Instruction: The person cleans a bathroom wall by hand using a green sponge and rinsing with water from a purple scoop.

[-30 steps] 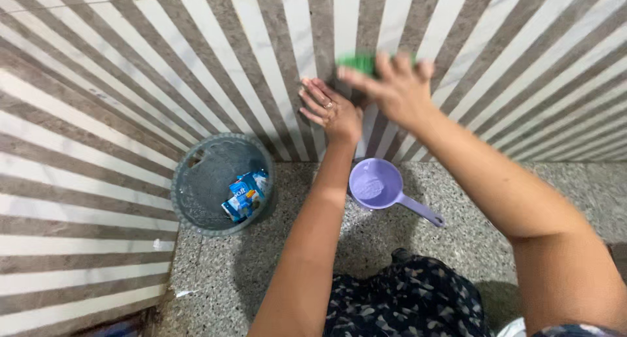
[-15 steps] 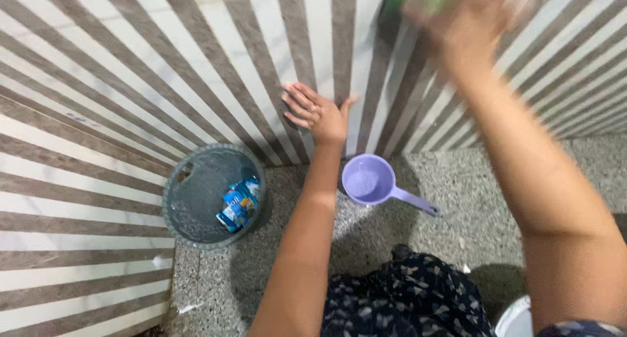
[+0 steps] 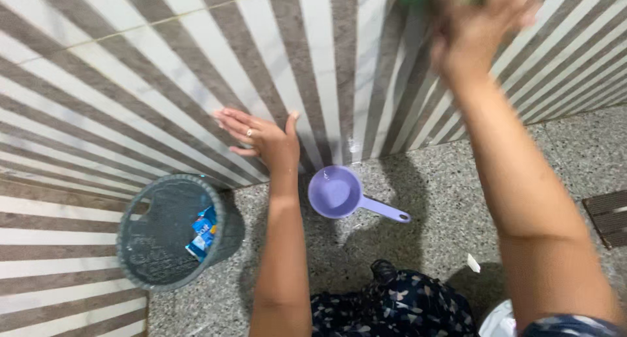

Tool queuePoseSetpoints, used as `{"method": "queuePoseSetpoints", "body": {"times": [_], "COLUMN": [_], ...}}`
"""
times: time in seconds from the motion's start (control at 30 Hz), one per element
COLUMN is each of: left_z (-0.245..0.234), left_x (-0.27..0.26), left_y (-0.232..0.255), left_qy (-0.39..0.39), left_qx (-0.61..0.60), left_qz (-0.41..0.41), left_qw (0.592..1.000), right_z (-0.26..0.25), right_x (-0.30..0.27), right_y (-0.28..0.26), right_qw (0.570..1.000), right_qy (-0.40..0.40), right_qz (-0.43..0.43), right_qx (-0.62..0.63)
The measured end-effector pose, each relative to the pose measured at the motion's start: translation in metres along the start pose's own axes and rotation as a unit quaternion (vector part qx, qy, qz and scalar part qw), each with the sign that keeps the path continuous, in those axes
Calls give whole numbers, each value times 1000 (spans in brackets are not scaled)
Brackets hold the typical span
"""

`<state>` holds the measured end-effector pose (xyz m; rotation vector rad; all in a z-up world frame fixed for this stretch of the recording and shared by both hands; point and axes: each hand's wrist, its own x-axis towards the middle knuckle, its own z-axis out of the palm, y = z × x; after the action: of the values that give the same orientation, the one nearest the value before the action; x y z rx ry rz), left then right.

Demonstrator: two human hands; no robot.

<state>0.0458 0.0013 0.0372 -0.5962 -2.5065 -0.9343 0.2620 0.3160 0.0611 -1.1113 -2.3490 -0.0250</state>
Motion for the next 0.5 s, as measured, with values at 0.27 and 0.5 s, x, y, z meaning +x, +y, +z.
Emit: {"method": "queuePoseSetpoints", "body": {"times": [0.27,0.5], "left_z": [29,60], "left_x": [-16,-2], "left_y": [103,96], "left_qy": [-37,-9], "left_qx": [3,10], "left_qz": [178,219], "left_qw": [983,976], "right_z": [48,-112], "right_x": [-64,37], "right_y": [-7,-14], "right_qw": [866,930], "right_qy": [310,334], "right_qz": [-363,-154], "right_qx": [-152,23]}}
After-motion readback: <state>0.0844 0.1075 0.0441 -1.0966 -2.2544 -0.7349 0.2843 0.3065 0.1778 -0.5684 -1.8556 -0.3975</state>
